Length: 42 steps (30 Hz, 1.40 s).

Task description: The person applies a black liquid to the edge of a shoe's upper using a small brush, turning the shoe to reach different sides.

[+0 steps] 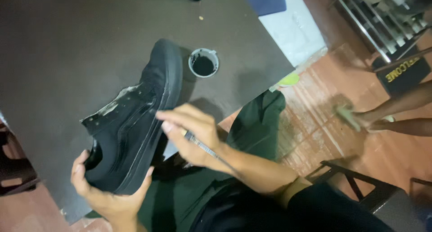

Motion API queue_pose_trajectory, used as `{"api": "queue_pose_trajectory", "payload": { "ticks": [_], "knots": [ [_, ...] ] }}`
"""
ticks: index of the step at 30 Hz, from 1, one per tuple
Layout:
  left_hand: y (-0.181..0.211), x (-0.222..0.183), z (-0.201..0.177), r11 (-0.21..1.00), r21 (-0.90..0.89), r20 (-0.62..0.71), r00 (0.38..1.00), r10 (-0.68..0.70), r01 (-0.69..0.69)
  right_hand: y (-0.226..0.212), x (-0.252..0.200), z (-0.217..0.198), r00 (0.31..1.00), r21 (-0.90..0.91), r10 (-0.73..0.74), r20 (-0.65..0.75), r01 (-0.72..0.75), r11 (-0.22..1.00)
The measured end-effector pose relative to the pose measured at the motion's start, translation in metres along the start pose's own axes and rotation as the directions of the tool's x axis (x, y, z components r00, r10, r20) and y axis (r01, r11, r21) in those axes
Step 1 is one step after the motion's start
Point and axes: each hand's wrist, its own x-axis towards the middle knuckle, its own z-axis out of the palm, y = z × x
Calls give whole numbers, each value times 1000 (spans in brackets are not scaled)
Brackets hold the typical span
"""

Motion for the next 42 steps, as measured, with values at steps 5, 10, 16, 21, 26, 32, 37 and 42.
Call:
{"api": "queue_pose_trajectory", "payload": {
  "ticks": [5, 10, 16, 21, 26, 32, 37, 42],
  "knots": [
    [-9, -7, 5, 999, -37, -39, 999, -2, 1, -16, -20, 17, 973, 207, -40, 226, -8, 978],
    [-6, -5, 1, 994, -64, -35, 996, -88, 86, -4, -15, 17, 961, 200, -69, 266, 15, 980],
    [-12, -8, -3, 995, -67, -27, 996, -82, 80, -4, 7, 4, 995, -118, -91, 42, 96, 988],
    [-18, -6, 2, 998, -5, -116, 992, -55, 55, -17, -18, 35, 983, 277, -82, 165, 34, 960],
    [-11, -2, -2, 997, 16, -117, 991, -69, 71, 14, 1, 11, 991, 178, -69, 111, 48, 983],
    [-15, -3, 0, 999, -12, -130, 990, -54, 53, 45, 42, -65, 979, -217, -181, -94, 157, 963],
    [-17, -5, 1, 999, -12, -144, 989, -34, 33, 93, 59, -110, 996, -368, 80, -36, -87, 926],
    [-18, -5, -2, 999, -38, -119, 992, -35, 30, 103, 78, -102, 995, -400, 28, 99, 14, 916]
  ]
}}
